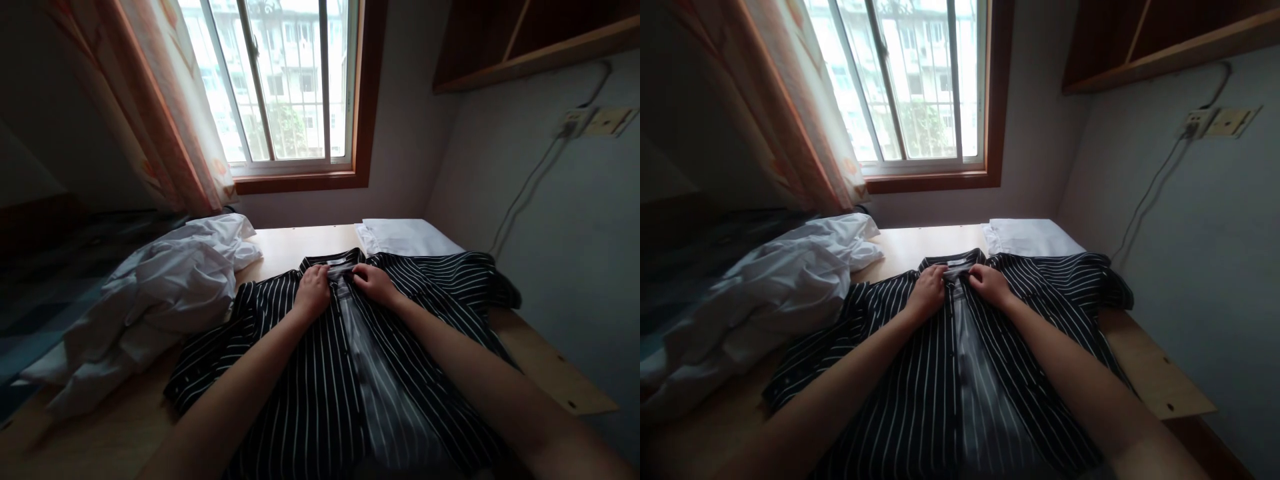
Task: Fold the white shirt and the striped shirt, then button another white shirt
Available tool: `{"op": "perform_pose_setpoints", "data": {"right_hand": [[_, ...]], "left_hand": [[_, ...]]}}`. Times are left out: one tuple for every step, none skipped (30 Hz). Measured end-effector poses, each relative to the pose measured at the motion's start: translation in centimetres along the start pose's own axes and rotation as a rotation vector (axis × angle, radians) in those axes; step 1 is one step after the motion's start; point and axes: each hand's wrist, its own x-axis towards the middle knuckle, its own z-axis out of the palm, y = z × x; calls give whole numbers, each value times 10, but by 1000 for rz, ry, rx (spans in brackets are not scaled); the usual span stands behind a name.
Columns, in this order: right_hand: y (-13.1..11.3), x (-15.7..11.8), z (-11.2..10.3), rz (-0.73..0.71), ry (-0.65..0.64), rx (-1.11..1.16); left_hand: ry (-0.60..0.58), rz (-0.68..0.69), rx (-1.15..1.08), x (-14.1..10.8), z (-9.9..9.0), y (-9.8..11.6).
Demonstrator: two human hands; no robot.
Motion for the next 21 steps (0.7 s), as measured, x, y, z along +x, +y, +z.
{"op": "perform_pose_setpoints", "data": {"right_hand": [[-4,-6,3,42,45,11],[-9,-12,5,76,70,14],[-14,-17,6,102,73,5],[-19,-20,6,121,56,-19],[-24,-22,5,133,23,-50],[-29,-22,5,144,-14,-78],[-32,-20,4,158,-47,-98],[-34,-16,3,178,-68,-108],[-35,-12,3,203,-72,-110],[-35,-7,4,229,-64,-107],[-34,-3,6,252,-47,-102],[-33,0,9,265,-25,-96],[-31,3,12,260,1,-86],[-29,4,15,237,29,-75],[-28,3,18,202,58,-68],[-26,2,21,160,82,-63],[-24,1,23,118,99,-59],[-23,0,25,84,107,-55],[-22,-2,26,63,110,-51],[-21,-2,26,53,111,-47],[-20,-3,26,51,111,-43]], "left_hand": [[-13,0,-28,-4,0,-2],[-28,16,-49,-7,0,-3],[-41,42,-66,-10,-2,-3],[-51,67,-76,-12,-3,-3],[-56,78,-79,-14,-5,-2],[-61,79,-79,-15,-7,-1],[-69,71,-74,-15,-8,1],[-77,60,-65,-16,-8,2],[-83,49,-55,-16,-8,2],[-85,43,-46,-16,-7,3],[-85,42,-40,-16,-5,3],[-84,45,-36,-16,-4,3],[-87,45,-34,-15,-2,2],[-99,40,-32,-13,0,1],[-125,27,-31,-9,1,-1],[-164,6,-32,-5,1,-2],[-216,-18,-35,1,1,-3],[-271,-41,-43,7,0,-3],[-319,-58,-55,13,-1,-4],[-351,-69,-69,18,-3,-4],[-365,-76,-78,22,-4,-3]]}}
